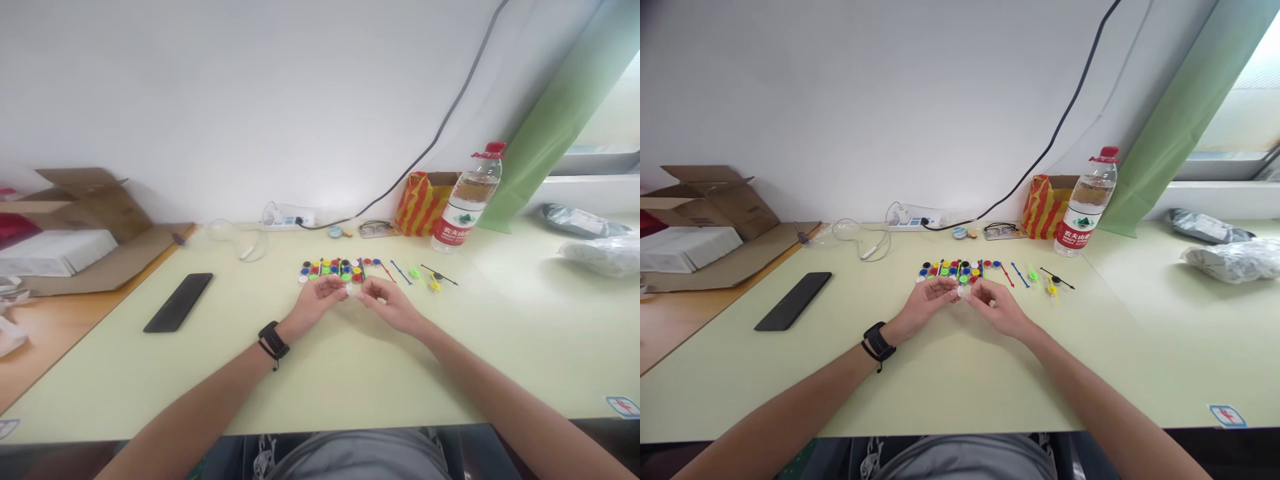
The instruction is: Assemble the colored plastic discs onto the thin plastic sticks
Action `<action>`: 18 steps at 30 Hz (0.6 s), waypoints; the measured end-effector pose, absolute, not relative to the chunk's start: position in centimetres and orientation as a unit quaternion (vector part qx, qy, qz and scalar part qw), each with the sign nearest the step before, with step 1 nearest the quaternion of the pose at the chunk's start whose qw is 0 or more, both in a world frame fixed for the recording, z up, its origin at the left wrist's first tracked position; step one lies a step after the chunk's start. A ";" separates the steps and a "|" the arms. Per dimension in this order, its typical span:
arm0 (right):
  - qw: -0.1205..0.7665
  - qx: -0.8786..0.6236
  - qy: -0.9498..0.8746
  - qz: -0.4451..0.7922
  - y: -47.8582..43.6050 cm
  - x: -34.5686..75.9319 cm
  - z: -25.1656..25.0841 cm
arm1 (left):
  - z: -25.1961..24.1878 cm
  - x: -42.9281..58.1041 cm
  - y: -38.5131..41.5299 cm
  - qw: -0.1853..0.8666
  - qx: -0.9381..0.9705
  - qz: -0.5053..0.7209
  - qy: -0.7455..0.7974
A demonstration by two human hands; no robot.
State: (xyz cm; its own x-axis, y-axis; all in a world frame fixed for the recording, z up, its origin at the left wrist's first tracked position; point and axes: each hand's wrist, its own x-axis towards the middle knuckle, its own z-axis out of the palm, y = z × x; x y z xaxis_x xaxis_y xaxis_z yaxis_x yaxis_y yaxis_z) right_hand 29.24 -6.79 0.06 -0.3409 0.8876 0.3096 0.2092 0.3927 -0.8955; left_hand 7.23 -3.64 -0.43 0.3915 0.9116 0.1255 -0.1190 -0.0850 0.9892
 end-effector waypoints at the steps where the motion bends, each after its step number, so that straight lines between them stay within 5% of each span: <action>1: 0.442 -0.384 -0.708 0.395 -6.8 29.2 0.0 | -0.3 7.2 -3.7 0.589 0.593 0.436 0.333; 12: 0.414 -0.389 -0.731 0.378 -7.1 29.0 0.2 | -0.4 7.2 -3.8 0.591 0.595 0.436 0.326; 18: 0.419 -0.401 -0.769 0.270 -7.0 29.5 -0.4 | -0.4 7.2 -3.7 0.604 0.585 0.428 0.331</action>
State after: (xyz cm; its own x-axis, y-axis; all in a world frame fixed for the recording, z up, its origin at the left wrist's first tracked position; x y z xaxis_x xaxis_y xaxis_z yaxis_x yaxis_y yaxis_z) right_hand 29.53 -6.97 -0.42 -0.3279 0.8426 0.4272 0.3896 0.5326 -0.7514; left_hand 7.17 -3.73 -0.40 0.4150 0.9042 0.1006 -0.1294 -0.0508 0.9903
